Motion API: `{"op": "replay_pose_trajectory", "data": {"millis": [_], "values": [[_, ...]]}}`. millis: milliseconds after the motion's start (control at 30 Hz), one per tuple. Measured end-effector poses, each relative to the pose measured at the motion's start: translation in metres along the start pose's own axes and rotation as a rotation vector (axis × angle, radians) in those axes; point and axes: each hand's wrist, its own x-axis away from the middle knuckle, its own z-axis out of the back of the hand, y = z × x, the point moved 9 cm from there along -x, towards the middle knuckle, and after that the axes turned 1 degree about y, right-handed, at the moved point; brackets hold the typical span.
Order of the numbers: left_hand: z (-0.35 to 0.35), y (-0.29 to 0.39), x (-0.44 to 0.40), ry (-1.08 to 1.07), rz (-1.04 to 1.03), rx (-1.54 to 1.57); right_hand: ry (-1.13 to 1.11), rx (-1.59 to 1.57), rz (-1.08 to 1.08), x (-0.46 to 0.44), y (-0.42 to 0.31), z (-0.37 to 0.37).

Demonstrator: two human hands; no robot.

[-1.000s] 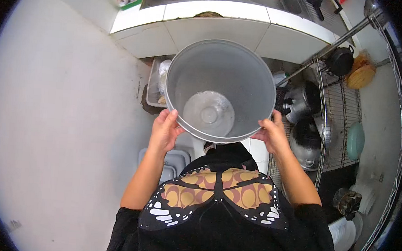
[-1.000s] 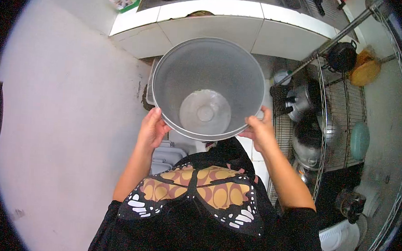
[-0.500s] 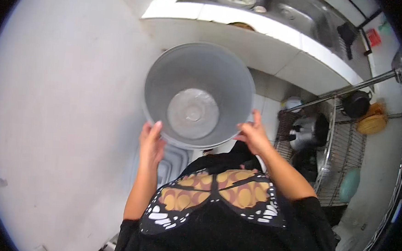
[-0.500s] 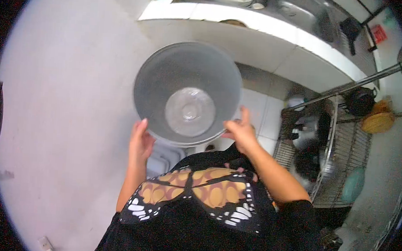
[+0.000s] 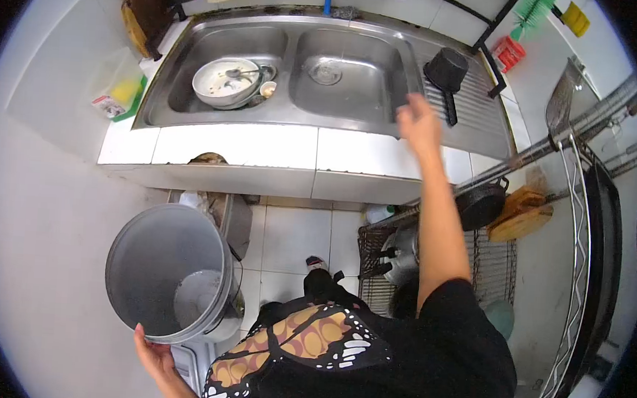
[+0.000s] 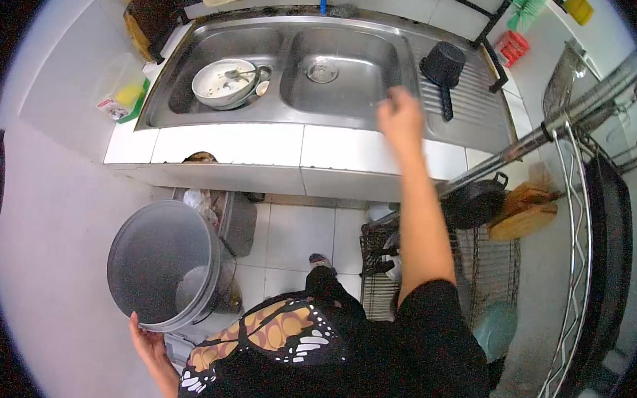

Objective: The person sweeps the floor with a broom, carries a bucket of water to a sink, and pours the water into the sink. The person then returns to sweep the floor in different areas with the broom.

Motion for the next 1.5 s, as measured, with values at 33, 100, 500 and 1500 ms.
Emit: {"op": "replay_pose_trajectory", "data": {"millis": [33, 100, 500, 1500], "values": [[-0.004, -0.002, 0.005, 0.025, -0.001, 0.001, 0.08, 0.202, -0.195, -0.028, 0.042, 0.019], [0.006, 0.012, 0.023, 0.097, -0.014, -0.007, 0.096, 0.43, -0.368, -0.062, 0.123, 0.019], [0.004, 0.013, 0.032, 0.074, -0.053, -0.097, -0.167, 0.692, -0.559, -0.08, 0.246, -0.032], [-0.041, 0.012, 0.035, 0.201, -0.172, 0.163, -0.866, -0.697, -0.5, -0.018, -0.038, -0.12]]}}
